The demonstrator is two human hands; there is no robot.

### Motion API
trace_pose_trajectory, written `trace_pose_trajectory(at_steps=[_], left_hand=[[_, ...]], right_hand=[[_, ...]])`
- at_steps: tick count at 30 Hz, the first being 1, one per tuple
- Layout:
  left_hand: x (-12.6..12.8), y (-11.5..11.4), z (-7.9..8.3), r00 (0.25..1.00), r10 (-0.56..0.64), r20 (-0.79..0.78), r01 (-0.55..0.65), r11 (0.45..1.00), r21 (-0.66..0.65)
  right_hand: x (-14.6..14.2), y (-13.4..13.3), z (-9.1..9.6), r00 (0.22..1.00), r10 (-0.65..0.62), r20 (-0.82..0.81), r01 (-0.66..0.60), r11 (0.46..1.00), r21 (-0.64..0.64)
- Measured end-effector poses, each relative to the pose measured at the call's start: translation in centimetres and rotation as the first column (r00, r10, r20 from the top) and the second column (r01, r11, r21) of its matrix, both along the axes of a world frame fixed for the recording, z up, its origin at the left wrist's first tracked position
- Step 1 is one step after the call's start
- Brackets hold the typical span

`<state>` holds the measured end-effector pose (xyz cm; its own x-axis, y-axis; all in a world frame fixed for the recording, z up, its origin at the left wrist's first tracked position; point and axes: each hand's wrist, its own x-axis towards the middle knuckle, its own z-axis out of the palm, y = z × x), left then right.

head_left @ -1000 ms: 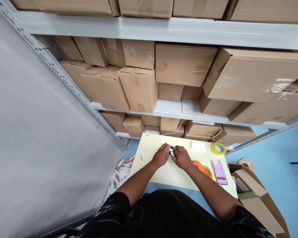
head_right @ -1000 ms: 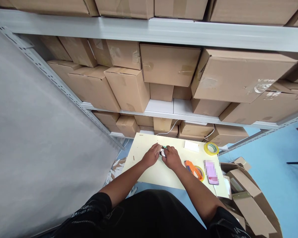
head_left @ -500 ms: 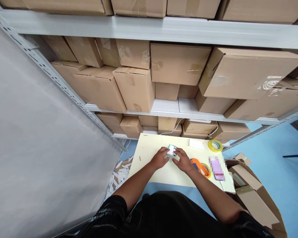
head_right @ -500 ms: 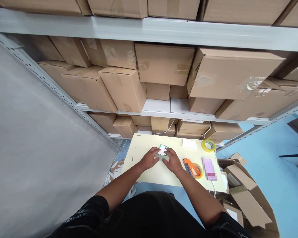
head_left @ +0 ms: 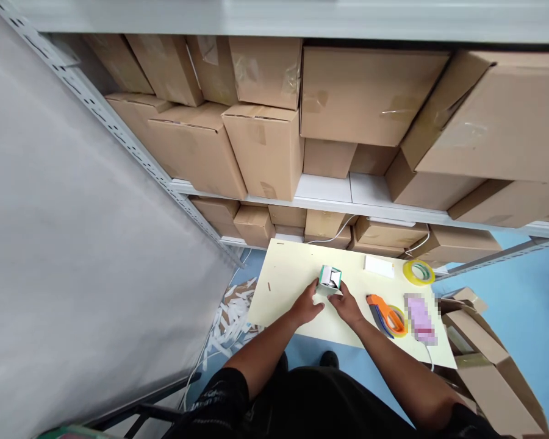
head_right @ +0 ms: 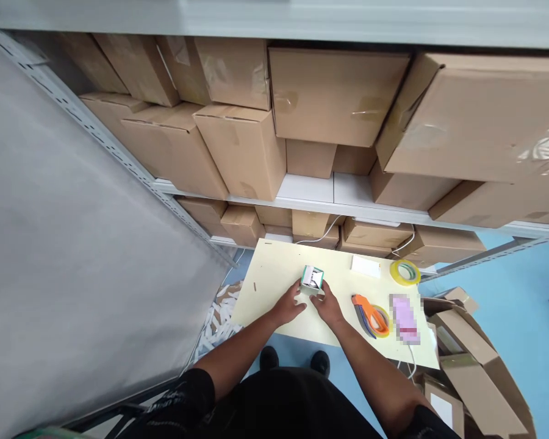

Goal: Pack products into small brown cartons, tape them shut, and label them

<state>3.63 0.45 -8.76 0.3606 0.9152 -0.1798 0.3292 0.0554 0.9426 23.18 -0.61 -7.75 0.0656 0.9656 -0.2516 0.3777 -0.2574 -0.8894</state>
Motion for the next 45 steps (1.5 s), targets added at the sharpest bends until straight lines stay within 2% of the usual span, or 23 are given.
trace_pose_trajectory(at_steps=[3,6,13,16,21,25,28,31,34,37,40,45], left_hand=[[-0.6,0.3,-1.1,0.995,0.032,0.095,-0.02,0.992,-0.121],[-2.5,2.1,-1.1,0.983,0.124,0.134,-0.107,0.986,-0.13],[-10.1,9.2,-0.2,0.95,0.279,0.14,-0.26,0.955,-0.144],[-12.3,12.4,-0.1,0.932,0.336,0.133,-0.317,0.937,-0.147],[-13.8,16.1,-0.3,0.926,0.344,0.157,-0.323,0.936,-0.143],[-14.0,16.8,-0.4,0.927,0.35,0.133,-0.325,0.929,-0.178],[-14.4,15.8,-0.2,0.905,0.415,0.09,-0.38,0.886,-0.265],[-15.1,13.2,0.1,0.881,0.468,0.063,-0.422,0.841,-0.339],[-15.8,9.2,0.3,0.863,0.503,0.039,-0.448,0.8,-0.4],[-15.8,4.2,0.3,0.858,0.512,0.026,-0.457,0.787,-0.414],[-14.8,-0.6,0.1,0.844,0.536,0.008,-0.479,0.76,-0.44],[-10.9,-5.9,0.8,0.71,0.704,-0.006,-0.626,0.628,-0.462]], right_hand=[[-1.2,1.1,-0.4,1.0,-0.002,-0.007,0.002,1.0,-0.001],[-3.6,3.3,-0.6,0.997,0.035,-0.073,-0.033,0.999,0.022],[-12.2,10.7,-1.8,0.982,0.074,-0.176,-0.071,0.997,0.018],[-14.9,14.0,-1.9,0.978,0.068,-0.195,-0.072,0.997,-0.018],[-16.7,18.0,-1.7,0.981,0.062,-0.185,-0.073,0.996,-0.054],[-16.5,18.7,-1.9,0.996,0.056,-0.074,-0.06,0.997,-0.05],[-15.6,17.4,-2.1,0.999,0.005,-0.039,-0.006,1.0,-0.013],[-13.9,14.4,-2.1,0.991,-0.079,-0.104,0.078,0.997,-0.019],[-11.6,10.0,-1.9,0.984,-0.103,-0.143,0.084,0.988,-0.132],[-8.7,5.4,-1.8,0.961,-0.162,-0.225,0.103,0.963,-0.25],[-5.3,2.0,-1.6,0.968,-0.085,-0.236,0.016,0.96,-0.279],[-0.1,-0.4,-0.8,0.968,0.018,-0.249,-0.087,0.959,-0.27]])
